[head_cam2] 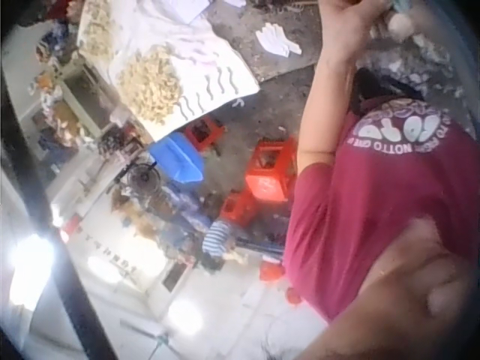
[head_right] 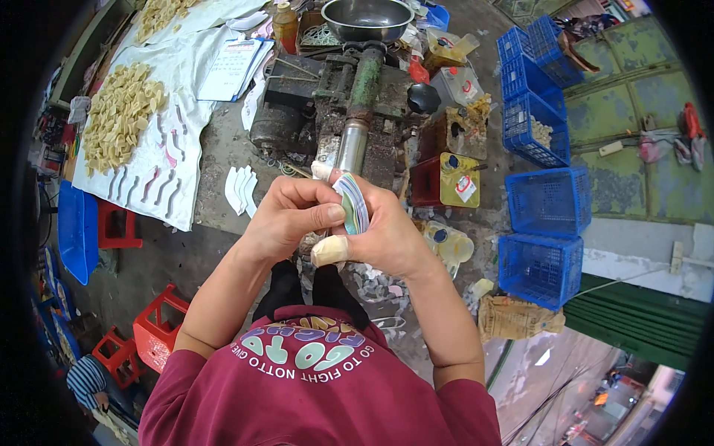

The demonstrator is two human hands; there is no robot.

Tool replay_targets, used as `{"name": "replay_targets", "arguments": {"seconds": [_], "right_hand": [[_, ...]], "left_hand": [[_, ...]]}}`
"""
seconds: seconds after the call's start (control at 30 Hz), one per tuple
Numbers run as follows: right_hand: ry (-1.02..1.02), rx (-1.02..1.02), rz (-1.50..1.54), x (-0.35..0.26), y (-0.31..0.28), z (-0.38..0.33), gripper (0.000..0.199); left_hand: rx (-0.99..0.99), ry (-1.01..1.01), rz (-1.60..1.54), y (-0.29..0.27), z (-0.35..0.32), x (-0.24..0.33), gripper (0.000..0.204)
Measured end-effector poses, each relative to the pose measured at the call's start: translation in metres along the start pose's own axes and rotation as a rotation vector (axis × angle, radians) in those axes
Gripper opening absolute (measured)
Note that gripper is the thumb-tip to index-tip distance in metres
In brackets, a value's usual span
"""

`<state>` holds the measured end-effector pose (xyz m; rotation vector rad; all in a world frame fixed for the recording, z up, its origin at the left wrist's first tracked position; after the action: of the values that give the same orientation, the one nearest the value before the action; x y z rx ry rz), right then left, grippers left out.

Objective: The person wraps small, colorful, rectangular items using a cylindrical metal tool. They pick up a flat wrapper, place the item on it, and roll it around the metal cylinder to form a tight cylindrical shape. The wrapped items are then placed on a white cloth on the table. The person occasionally pours a liquid from a plastic container into a metal bowl.

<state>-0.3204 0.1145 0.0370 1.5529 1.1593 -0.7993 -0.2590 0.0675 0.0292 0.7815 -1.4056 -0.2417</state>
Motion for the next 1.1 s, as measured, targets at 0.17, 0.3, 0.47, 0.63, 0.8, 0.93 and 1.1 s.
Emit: {"name": "replay_targets", "arguments": {"seconds": [0.17,0.3,0.47,0.63,0.8,0.93,1.1], "right_hand": [[-0.139,0.163,0.005,-0.008,-0.032,-0.009,0.065],[-0.138,0.673,-0.193,-0.024,-0.139,-0.059,0.026],[-0.188,0.348,0.128,-0.021,-0.059,-0.03,0.048],[0.05,0.49,-0.519,-0.019,-0.093,-0.018,0.048],[0.07,0.462,-0.687,0.005,-0.086,0.009,0.046],[0.034,0.499,-0.652,-0.002,-0.087,0.011,0.048],[0.025,0.595,-0.597,-0.014,-0.096,-0.002,0.051]], "left_hand": [[0.154,0.15,0.01,-0.007,-0.001,0.003,0.006],[0.279,0.258,0.176,-0.02,-0.004,0.018,0.005],[0.245,0.324,0.556,0.006,-0.001,0.024,0.005],[0.489,0.292,0.825,-0.046,-0.022,0.025,0.015],[0.526,0.263,1.025,-0.063,-0.02,0.005,0.015],[0.588,0.163,0.816,-0.092,-0.022,-0.007,0.008],[0.867,0.21,0.656,-0.17,-0.066,0.011,0.011]]}}
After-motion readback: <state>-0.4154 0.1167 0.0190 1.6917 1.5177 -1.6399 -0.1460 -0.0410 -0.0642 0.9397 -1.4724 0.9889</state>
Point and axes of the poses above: each hand's wrist, its own z-axis towards the middle knuckle, its own y-axis out of the palm, x = y × z, the point moved 10 cm from there along z, towards the middle knuckle, and after that the axes turned 7 degrees about -x, right-handed, at the moved point
